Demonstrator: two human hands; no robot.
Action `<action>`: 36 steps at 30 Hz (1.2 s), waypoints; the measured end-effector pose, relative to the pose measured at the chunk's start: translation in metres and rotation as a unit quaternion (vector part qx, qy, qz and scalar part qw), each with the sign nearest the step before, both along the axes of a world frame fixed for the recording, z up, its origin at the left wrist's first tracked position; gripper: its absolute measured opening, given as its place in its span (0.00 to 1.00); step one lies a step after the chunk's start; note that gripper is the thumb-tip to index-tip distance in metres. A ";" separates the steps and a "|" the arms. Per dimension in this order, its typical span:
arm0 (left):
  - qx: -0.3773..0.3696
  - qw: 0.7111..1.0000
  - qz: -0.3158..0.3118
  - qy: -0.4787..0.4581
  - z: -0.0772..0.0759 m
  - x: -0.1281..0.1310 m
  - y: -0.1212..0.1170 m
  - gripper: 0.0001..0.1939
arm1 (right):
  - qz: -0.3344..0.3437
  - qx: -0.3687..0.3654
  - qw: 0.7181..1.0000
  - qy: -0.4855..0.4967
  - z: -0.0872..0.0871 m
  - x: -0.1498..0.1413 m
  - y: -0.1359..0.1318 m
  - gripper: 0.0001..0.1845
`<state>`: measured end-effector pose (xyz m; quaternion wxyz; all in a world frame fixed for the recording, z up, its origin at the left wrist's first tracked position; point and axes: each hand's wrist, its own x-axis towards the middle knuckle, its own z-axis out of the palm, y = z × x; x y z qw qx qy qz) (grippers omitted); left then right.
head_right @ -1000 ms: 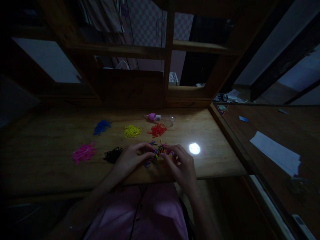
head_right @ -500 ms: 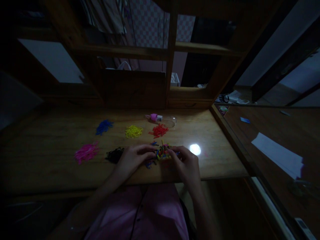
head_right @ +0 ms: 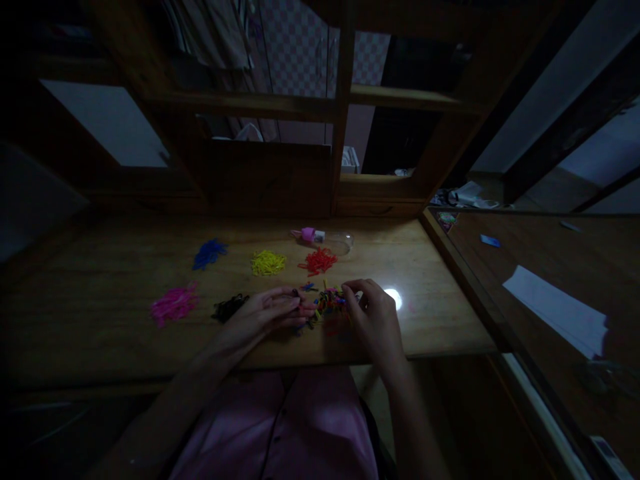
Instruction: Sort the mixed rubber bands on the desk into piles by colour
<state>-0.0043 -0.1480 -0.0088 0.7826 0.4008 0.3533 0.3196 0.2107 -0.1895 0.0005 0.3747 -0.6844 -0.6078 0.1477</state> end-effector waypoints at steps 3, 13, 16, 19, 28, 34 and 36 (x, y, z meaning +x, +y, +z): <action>-0.013 1.000 0.016 -0.016 -0.002 -0.005 -0.001 0.15 | 0.032 0.004 0.999 -0.014 0.006 -0.005 0.008 0.10; -0.005 0.996 0.087 -0.010 0.001 0.001 -0.002 0.13 | 0.181 0.034 0.982 0.034 0.015 -0.036 0.000 0.06; -0.001 0.995 0.095 0.009 0.001 0.004 -0.003 0.14 | 0.187 0.043 0.981 0.020 0.013 -0.038 -0.003 0.08; 0.002 0.996 0.089 0.017 0.000 0.008 -0.005 0.15 | 0.181 0.052 0.982 0.004 0.010 -0.038 -0.006 0.08; -0.052 0.987 0.122 -0.090 -0.005 -0.002 -0.007 0.07 | 0.085 0.034 0.995 0.037 0.015 -0.013 -0.018 0.04; -0.214 0.937 0.171 -0.216 -0.005 -0.018 0.000 0.11 | 0.079 0.023 0.997 0.007 0.007 -0.003 0.000 0.04; -0.244 0.919 0.200 -0.237 -0.004 -0.021 -0.001 0.12 | 0.107 0.018 0.994 -0.012 0.003 -0.008 0.011 0.03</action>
